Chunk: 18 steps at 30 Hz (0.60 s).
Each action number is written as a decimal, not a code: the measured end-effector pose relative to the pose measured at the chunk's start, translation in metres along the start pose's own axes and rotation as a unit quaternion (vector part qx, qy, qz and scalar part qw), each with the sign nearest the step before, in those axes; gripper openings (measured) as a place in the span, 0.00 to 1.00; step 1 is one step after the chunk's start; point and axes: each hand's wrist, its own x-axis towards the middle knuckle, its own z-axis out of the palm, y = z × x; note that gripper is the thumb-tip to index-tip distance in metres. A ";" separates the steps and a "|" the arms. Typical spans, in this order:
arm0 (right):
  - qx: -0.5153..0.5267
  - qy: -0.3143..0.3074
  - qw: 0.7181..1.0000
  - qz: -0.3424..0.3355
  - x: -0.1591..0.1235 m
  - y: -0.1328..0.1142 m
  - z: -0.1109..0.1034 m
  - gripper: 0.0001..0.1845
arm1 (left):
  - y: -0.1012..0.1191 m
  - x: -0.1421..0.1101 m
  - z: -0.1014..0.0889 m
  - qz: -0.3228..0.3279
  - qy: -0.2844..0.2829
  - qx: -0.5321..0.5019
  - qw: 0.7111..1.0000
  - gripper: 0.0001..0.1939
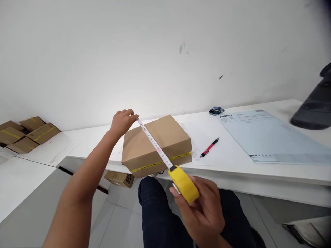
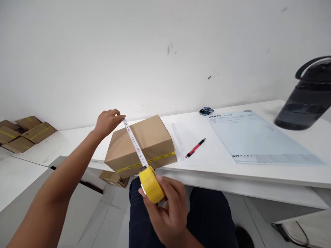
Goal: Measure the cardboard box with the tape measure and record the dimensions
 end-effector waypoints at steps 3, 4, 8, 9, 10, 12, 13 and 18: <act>-0.086 0.010 0.991 -0.102 0.017 -0.013 0.014 0.32 | 0.003 0.035 0.022 -0.024 -0.042 -0.007 0.999 0.18; -0.108 0.018 0.985 -0.134 0.022 -0.017 0.018 0.30 | 0.005 0.042 0.028 -0.030 -0.048 -0.016 0.998 0.18; -0.161 0.034 0.971 -0.173 0.035 -0.021 0.030 0.21 | 0.015 0.054 0.044 -0.051 -0.099 -0.059 0.992 0.16; -0.168 0.032 0.971 -0.169 0.038 -0.019 0.032 0.21 | 0.016 0.055 0.045 -0.054 -0.111 -0.072 0.990 0.15; -0.174 0.029 0.970 -0.165 0.040 -0.015 0.035 0.20 | 0.017 0.056 0.044 -0.055 -0.121 -0.085 0.987 0.16; -0.180 0.019 0.970 -0.164 0.047 -0.005 0.043 0.19 | 0.017 0.057 0.040 -0.052 -0.138 -0.115 0.982 0.17; -0.182 0.010 0.969 -0.165 0.051 0.001 0.049 0.19 | 0.017 0.057 0.037 -0.049 -0.146 -0.130 0.979 0.17; -0.199 -0.019 0.966 -0.163 0.072 0.025 0.080 0.16 | 0.013 0.059 0.022 -0.056 -0.166 -0.190 0.966 0.19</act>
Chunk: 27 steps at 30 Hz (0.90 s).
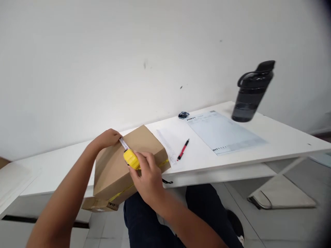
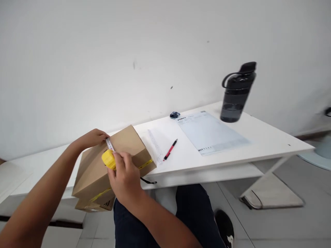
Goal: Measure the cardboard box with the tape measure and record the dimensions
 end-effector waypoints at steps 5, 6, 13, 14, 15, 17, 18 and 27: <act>-0.005 -0.009 1.000 0.011 0.007 0.009 0.014 0.17 | 0.008 0.001 0.016 -0.081 0.026 -0.049 0.995 0.34; 0.002 -0.003 1.000 0.007 0.008 0.010 0.012 0.17 | 0.010 0.001 0.022 -0.099 0.032 -0.060 0.993 0.35; 0.048 0.016 0.998 0.027 -0.016 0.006 -0.051 0.21 | 0.012 0.006 0.050 -0.149 0.001 -0.109 0.983 0.37; 0.045 0.009 0.998 0.040 -0.021 0.004 -0.062 0.21 | 0.013 0.005 0.050 -0.157 -0.001 -0.102 0.982 0.38; 0.041 0.003 0.998 0.053 -0.026 0.003 -0.072 0.21 | 0.014 0.003 0.049 -0.161 -0.002 -0.094 0.982 0.38; 0.035 -0.009 0.997 0.072 -0.031 0.003 -0.083 0.21 | 0.018 -0.001 0.048 -0.162 0.003 -0.081 0.983 0.37; 0.030 -0.016 0.997 0.072 -0.031 0.004 -0.083 0.22 | 0.021 -0.003 0.048 -0.161 0.003 -0.076 0.984 0.36; 0.002 -0.026 0.999 0.018 -0.014 0.008 -0.049 0.20 | 0.026 -0.007 0.049 -0.140 0.006 -0.070 0.988 0.34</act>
